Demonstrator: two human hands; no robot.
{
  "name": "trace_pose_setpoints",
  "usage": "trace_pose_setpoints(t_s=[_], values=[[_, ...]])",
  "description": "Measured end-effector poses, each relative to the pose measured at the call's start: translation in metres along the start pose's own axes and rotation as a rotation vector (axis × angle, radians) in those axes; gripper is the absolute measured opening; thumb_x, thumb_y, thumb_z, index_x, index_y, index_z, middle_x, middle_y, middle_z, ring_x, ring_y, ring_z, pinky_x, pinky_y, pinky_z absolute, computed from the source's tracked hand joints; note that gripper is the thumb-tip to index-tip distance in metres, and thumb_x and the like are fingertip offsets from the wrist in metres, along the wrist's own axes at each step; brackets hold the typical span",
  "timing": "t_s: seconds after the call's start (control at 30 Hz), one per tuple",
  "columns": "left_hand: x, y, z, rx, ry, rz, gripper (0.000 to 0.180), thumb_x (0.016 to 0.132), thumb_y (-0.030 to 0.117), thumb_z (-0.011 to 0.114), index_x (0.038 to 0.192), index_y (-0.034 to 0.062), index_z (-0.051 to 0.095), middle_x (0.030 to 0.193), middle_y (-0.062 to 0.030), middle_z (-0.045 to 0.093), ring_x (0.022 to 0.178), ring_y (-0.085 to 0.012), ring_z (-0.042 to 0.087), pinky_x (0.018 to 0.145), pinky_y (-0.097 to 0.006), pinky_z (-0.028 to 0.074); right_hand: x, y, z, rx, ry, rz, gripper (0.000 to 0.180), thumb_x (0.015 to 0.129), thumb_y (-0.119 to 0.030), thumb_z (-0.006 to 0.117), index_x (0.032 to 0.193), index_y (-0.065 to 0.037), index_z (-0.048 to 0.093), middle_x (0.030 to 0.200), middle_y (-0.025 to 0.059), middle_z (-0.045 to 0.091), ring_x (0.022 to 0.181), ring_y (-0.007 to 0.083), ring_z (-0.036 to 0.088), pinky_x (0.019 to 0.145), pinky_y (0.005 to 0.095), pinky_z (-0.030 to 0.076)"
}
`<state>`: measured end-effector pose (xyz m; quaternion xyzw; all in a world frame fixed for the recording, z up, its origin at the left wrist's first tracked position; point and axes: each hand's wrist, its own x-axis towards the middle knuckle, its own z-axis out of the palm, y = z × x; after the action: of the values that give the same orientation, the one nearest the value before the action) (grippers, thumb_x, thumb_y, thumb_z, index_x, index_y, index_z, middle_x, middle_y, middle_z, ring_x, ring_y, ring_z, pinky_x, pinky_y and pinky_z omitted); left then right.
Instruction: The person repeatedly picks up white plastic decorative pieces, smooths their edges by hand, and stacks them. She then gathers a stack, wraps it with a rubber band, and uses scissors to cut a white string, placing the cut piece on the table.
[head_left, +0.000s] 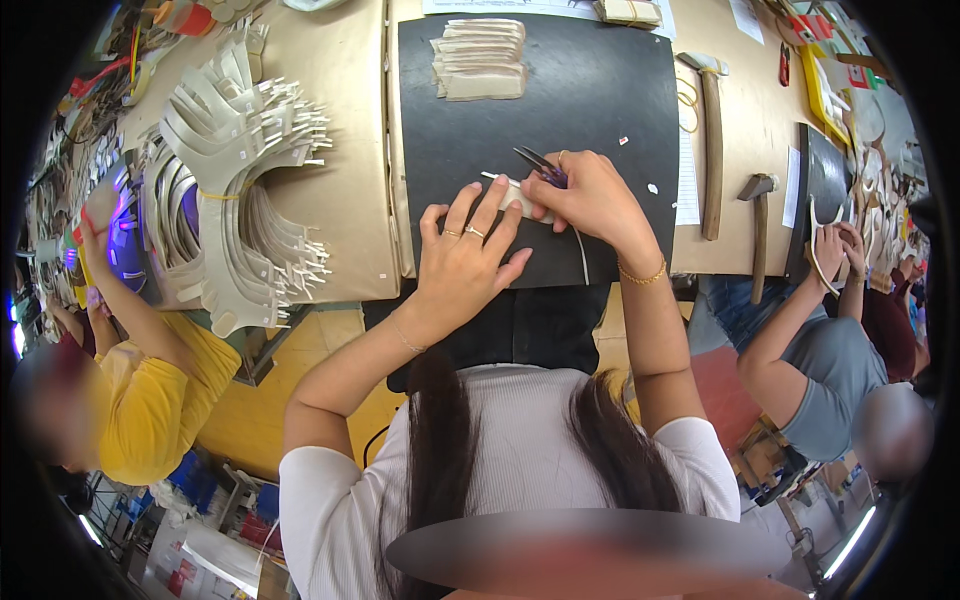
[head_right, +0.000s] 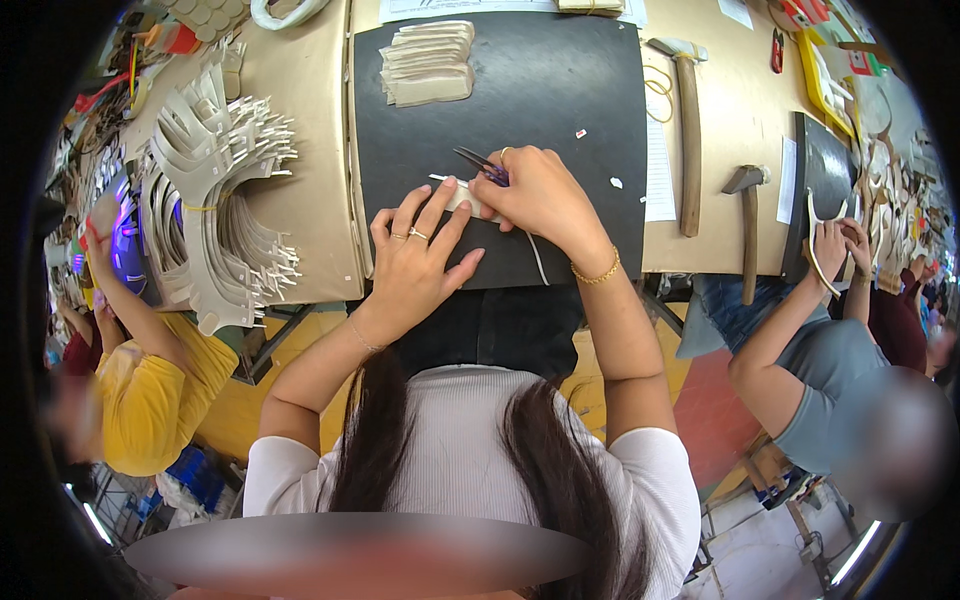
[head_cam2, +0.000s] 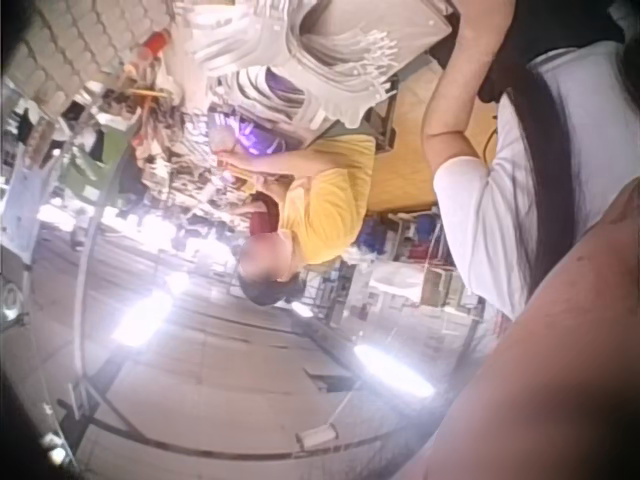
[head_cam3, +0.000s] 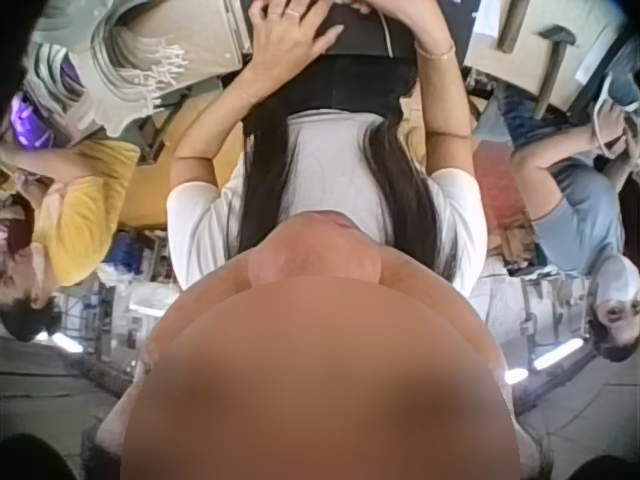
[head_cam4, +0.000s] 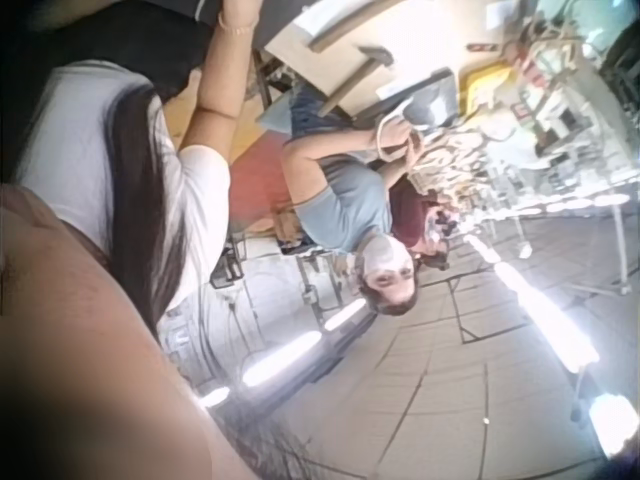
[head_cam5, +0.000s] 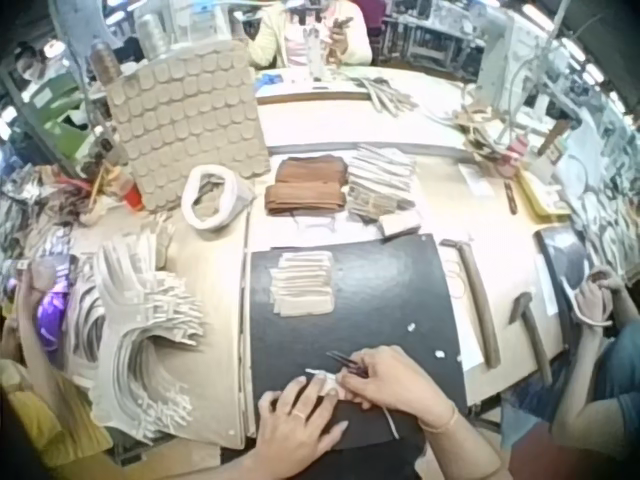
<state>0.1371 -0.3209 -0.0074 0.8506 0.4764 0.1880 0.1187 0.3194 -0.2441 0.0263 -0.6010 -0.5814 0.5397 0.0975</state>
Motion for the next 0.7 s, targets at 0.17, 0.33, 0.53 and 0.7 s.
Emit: trace_pose_setpoints(t_s=[0.17,0.33,0.53,0.7], values=[[0.002,0.001,-0.005,0.007,-0.032,0.004,0.050,0.074,0.031,0.074,0.115,0.0070,0.060,0.136,-0.0106,0.048,0.118,-0.0293,0.045,0.093,-0.045,0.033,-0.016,0.008,-0.008,-0.016,0.063,0.052,0.029,0.083,-0.023,0.062,0.076,0.005,0.065,0.059,0.0091,0.064,0.048,0.0159,0.062,0.049,0.0273,0.049],[0.002,0.002,-0.004,0.036,-0.036,0.010,0.050,0.074,0.032,0.074,0.115,0.0075,0.060,0.135,-0.0111,0.049,0.117,-0.0295,0.045,0.093,-0.044,0.035,-0.033,0.020,-0.014,-0.005,0.127,0.145,0.030,0.085,-0.026,0.065,0.079,0.003,0.065,0.059,0.0071,0.064,0.045,0.0133,0.059,0.046,0.0267,0.046],[0.003,0.005,-0.001,0.047,-0.049,-0.007,0.051,0.075,0.031,0.074,0.118,0.0076,0.058,0.136,-0.0106,0.047,0.118,-0.0298,0.045,0.093,-0.044,0.034,-0.034,0.023,-0.010,-0.024,0.153,0.095,0.026,0.084,-0.022,0.062,0.080,0.004,0.065,0.059,0.0099,0.064,0.047,0.0173,0.062,0.048,0.0286,0.048],[0.004,0.008,-0.001,0.087,-0.054,-0.011,0.056,0.076,0.034,0.074,0.123,0.0085,0.055,0.137,-0.0100,0.046,0.118,-0.0297,0.044,0.093,-0.043,0.034,-0.035,0.023,-0.010,-0.040,0.167,0.068,0.025,0.082,-0.021,0.061,0.079,0.004,0.066,0.058,0.0108,0.063,0.047,0.0188,0.062,0.049,0.0297,0.049]])
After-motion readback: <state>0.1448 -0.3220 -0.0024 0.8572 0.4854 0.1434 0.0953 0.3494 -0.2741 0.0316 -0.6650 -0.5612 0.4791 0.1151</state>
